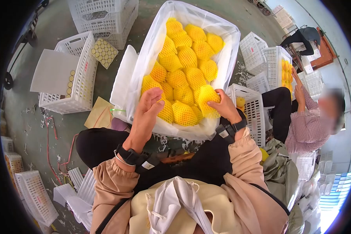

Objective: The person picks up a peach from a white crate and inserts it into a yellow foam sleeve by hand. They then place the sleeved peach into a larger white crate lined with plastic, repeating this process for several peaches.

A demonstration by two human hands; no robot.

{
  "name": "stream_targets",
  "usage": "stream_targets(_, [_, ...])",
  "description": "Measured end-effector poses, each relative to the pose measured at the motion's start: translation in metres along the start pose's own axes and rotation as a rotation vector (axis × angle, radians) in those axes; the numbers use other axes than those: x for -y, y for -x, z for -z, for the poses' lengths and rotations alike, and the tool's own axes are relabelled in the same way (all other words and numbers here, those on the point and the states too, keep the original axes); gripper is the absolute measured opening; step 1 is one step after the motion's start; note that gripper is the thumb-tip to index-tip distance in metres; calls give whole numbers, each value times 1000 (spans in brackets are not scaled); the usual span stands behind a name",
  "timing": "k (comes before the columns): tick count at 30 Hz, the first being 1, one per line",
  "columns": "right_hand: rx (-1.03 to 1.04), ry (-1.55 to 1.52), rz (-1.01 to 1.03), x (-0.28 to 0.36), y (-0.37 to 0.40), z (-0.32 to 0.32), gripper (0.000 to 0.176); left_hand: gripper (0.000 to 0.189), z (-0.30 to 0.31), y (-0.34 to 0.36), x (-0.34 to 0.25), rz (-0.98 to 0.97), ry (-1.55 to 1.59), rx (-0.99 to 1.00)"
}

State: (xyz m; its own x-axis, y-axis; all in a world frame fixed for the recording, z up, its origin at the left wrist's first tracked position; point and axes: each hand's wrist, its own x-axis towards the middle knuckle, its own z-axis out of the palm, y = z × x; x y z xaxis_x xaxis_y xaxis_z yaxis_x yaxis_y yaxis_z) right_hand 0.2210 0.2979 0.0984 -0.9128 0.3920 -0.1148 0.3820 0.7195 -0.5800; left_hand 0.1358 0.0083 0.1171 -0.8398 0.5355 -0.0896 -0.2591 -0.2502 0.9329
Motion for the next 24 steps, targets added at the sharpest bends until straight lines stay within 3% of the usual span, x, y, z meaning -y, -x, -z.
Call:
stream_targets(2, [122,83,8,-1,-8,-5,61,37,-1,0,1,9,-12,9])
stream_targets(5, [79,233,122,-4,-19,-23,61,33,-4,2,-2,28,-20,20])
stream_targets(8, [236,198,101,-3,-30,-31,61,32,-3,3,-2,32,-14,25])
stream_targets(12, [273,263,59,-20,-42,-32,57,30,0,4,-2,22,-27,39])
stream_targets(14, [512,271,-20,-25,-51,-27,51,30,0,5,-3,30,-31,49])
stream_targets(15, [511,271,-22,-26,-54,-29,51,30,1,5,-4,38,-37,61])
stream_targets(17, [474,415,179,-31,-58,-31,49,29,0,5,-4,46,-31,61])
stream_targets(21, [487,405,133,-23,-50,-23,51,27,-2,-2,4,7,-127,69])
stream_targets(23, [259,177,86,-25,-46,-14,45,27,-1,-12,24,11,-199,90])
stream_targets(24, [250,175,86,-23,-45,-5,45,27,-2,-18,35,25,-270,102])
